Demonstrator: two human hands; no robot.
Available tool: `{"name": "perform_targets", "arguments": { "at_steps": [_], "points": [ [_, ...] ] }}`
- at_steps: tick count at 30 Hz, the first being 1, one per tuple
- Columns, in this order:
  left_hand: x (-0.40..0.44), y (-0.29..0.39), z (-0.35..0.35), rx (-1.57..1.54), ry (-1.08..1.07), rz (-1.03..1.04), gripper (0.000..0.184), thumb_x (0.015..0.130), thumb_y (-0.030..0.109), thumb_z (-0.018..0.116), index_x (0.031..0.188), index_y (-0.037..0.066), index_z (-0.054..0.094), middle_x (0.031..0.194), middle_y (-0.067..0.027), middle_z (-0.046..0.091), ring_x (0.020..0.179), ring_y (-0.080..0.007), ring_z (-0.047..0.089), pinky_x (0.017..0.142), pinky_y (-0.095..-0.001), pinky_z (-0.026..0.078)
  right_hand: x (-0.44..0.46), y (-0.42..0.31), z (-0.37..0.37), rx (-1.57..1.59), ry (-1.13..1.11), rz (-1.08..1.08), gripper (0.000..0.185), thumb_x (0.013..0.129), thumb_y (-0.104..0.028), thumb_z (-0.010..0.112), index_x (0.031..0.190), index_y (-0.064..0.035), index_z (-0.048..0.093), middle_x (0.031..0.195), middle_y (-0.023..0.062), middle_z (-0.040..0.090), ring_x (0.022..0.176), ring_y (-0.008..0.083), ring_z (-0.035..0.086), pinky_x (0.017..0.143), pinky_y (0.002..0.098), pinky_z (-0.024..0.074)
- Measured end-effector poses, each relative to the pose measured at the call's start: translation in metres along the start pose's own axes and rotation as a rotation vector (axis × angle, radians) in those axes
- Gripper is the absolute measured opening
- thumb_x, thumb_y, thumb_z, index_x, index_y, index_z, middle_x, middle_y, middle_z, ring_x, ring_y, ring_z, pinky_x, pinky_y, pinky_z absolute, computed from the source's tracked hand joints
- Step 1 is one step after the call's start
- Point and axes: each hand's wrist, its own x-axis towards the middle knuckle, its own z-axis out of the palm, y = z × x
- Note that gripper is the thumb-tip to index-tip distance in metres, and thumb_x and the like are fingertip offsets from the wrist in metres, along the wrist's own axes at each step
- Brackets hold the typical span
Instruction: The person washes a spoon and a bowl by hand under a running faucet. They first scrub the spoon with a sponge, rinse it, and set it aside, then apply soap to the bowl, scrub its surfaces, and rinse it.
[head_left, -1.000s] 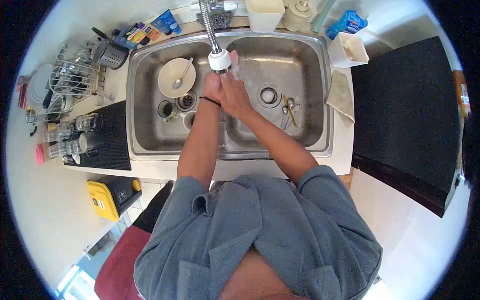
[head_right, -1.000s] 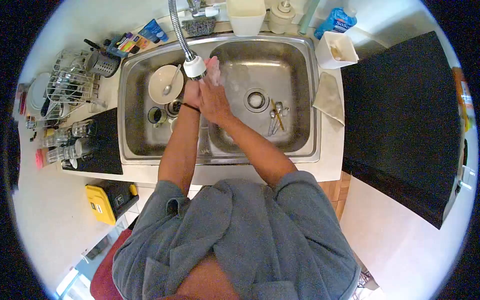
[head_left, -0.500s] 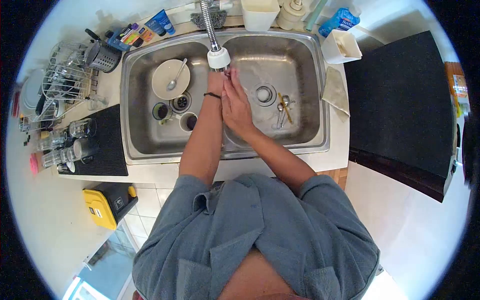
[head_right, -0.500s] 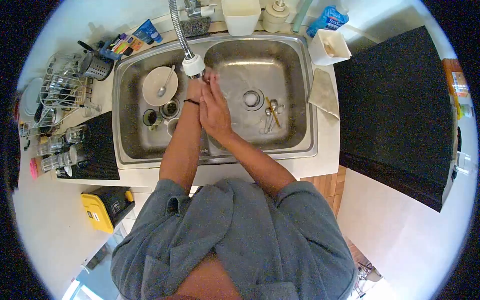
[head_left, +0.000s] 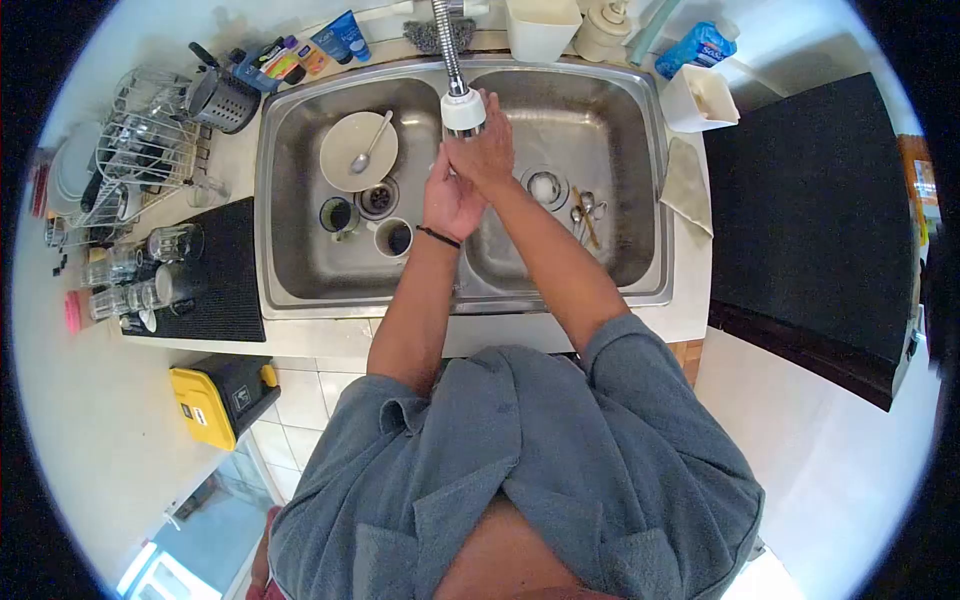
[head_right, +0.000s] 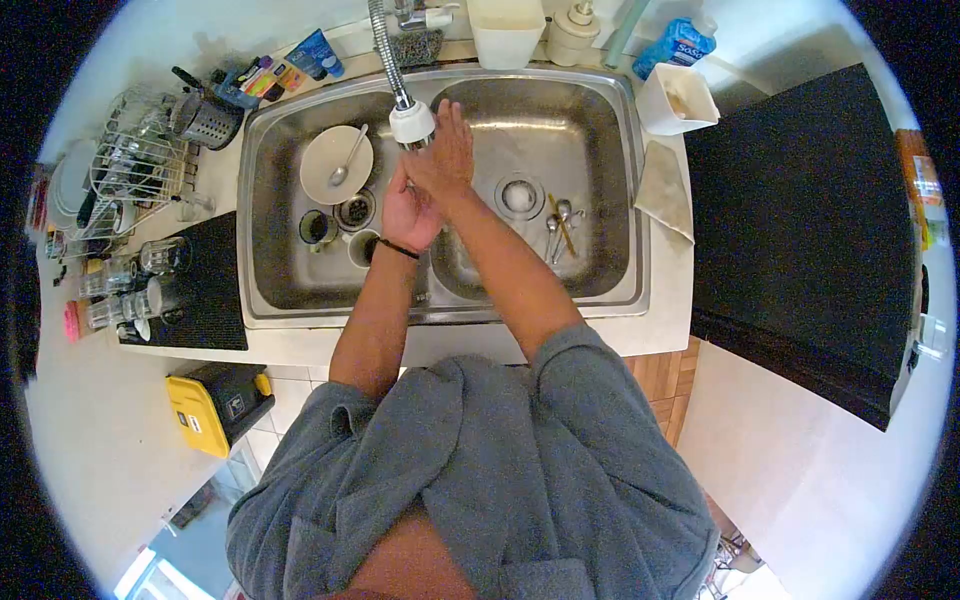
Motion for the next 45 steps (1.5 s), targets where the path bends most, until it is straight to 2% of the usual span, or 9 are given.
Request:
{"name": "perform_targets", "arguments": {
  "at_steps": [8, 11, 17, 21, 24, 26, 29, 38, 45],
  "points": [
    [0.011, -0.009, -0.003, 0.280, 0.208, 0.255, 0.039, 0.098, 0.034, 0.046, 0.122, 0.003, 0.049, 0.113, -0.0083, 0.059, 0.102, -0.0198, 0.058, 0.088, -0.0356, 0.047, -0.009, -0.011, -0.026, 0.268, -0.209, 0.333, 0.041, 0.086, -0.031, 0.053, 0.116, -0.0030, 0.048, 0.098, 0.0270, 0.063, 0.094, 0.0445, 0.060, 0.083, 0.0510, 0.0450],
    [0.023, -0.019, 0.005, 0.641, 0.313, 0.332, 0.037, 0.096, 0.037, 0.049, 0.109, 0.004, 0.056, 0.100, -0.0080, 0.062, 0.091, -0.0178, 0.061, 0.079, -0.0326, 0.050, -0.023, 0.002, -0.030, 0.419, -0.108, 0.420, 0.036, 0.093, -0.035, 0.044, 0.113, -0.0053, 0.050, 0.092, 0.0271, 0.062, 0.091, 0.0452, 0.060, 0.080, 0.0507, 0.0443],
    [0.051, -0.013, 0.026, 1.189, 0.423, 0.276, 0.034, 0.094, 0.039, 0.053, 0.089, 0.006, 0.057, 0.068, -0.0031, 0.058, 0.062, -0.0131, 0.056, 0.058, -0.0277, 0.046, -0.035, 0.023, -0.051, 0.154, -0.274, 0.376, 0.043, 0.097, -0.041, 0.041, 0.104, 0.0004, 0.052, 0.097, 0.0269, 0.064, 0.094, 0.0453, 0.060, 0.079, 0.0464, 0.0456],
    [0.083, -0.004, -0.018, 1.439, 0.597, 0.393, 0.028, 0.094, 0.032, 0.055, 0.094, 0.004, 0.058, 0.063, -0.0026, 0.055, 0.056, -0.0117, 0.052, 0.054, -0.0281, 0.042, -0.044, 0.042, -0.040, 0.574, -0.389, 0.498, 0.038, 0.097, -0.038, 0.043, 0.093, -0.0023, 0.054, 0.075, 0.0135, 0.061, 0.069, 0.0303, 0.059, 0.061, 0.0385, 0.0446],
    [0.059, 0.016, -0.018, 1.242, 0.229, 0.293, 0.027, 0.095, 0.024, 0.053, 0.109, 0.002, 0.057, 0.073, -0.0056, 0.061, 0.066, -0.0143, 0.057, 0.060, -0.0275, 0.046, -0.050, 0.032, -0.052, 1.099, -0.654, 0.835, 0.031, 0.097, -0.034, 0.044, 0.085, -0.0066, 0.053, 0.062, 0.0018, 0.048, 0.050, 0.0164, 0.045, 0.047, 0.0289, 0.0354],
    [0.038, 0.010, -0.003, 1.091, 0.213, 0.192, 0.030, 0.095, 0.018, 0.051, 0.119, 0.000, 0.052, 0.084, -0.0098, 0.064, 0.076, -0.0169, 0.061, 0.067, -0.0281, 0.050, -0.050, 0.019, -0.058, 1.274, -0.662, 0.933, 0.027, 0.097, -0.031, 0.044, 0.082, -0.0095, 0.051, 0.057, -0.0036, 0.037, 0.045, 0.0095, 0.032, 0.042, 0.0239, 0.0269],
    [0.016, 0.010, -0.002, 0.825, 0.142, 0.135, 0.035, 0.094, 0.012, 0.050, 0.127, -0.001, 0.047, 0.100, -0.0146, 0.064, 0.089, -0.0204, 0.063, 0.076, -0.0296, 0.052, -0.049, 0.029, -0.051, 1.427, -0.726, 0.980, 0.026, 0.097, -0.029, 0.045, 0.081, -0.0099, 0.050, 0.056, -0.0033, 0.039, 0.043, 0.0095, 0.033, 0.039, 0.0242, 0.0266],
    [0.017, 0.007, -0.021, 0.818, 0.203, 0.149, 0.029, 0.095, 0.014, 0.051, 0.120, -0.001, 0.052, 0.108, -0.0138, 0.064, 0.092, -0.0185, 0.064, 0.073, -0.0296, 0.054, -0.067, 0.027, -0.056, 1.113, -0.609, 0.853, 0.023, 0.096, -0.024, 0.045, 0.080, -0.0092, 0.052, 0.054, -0.0049, 0.034, 0.044, 0.0078, 0.028, 0.043, 0.0244, 0.0250],
    [0.025, 0.005, -0.026, 0.815, 0.409, 0.295, 0.019, 0.096, 0.022, 0.049, 0.103, 0.006, 0.058, 0.085, -0.0061, 0.063, 0.060, -0.0132, 0.056, 0.048, -0.0275, 0.047, -0.061, 0.018, -0.065, 0.849, -0.450, 0.753, 0.026, 0.095, -0.028, 0.048, 0.085, -0.0055, 0.057, 0.072, 0.0029, 0.055, 0.063, 0.0137, 0.054, 0.062, 0.0268, 0.0417]
  ]
}}
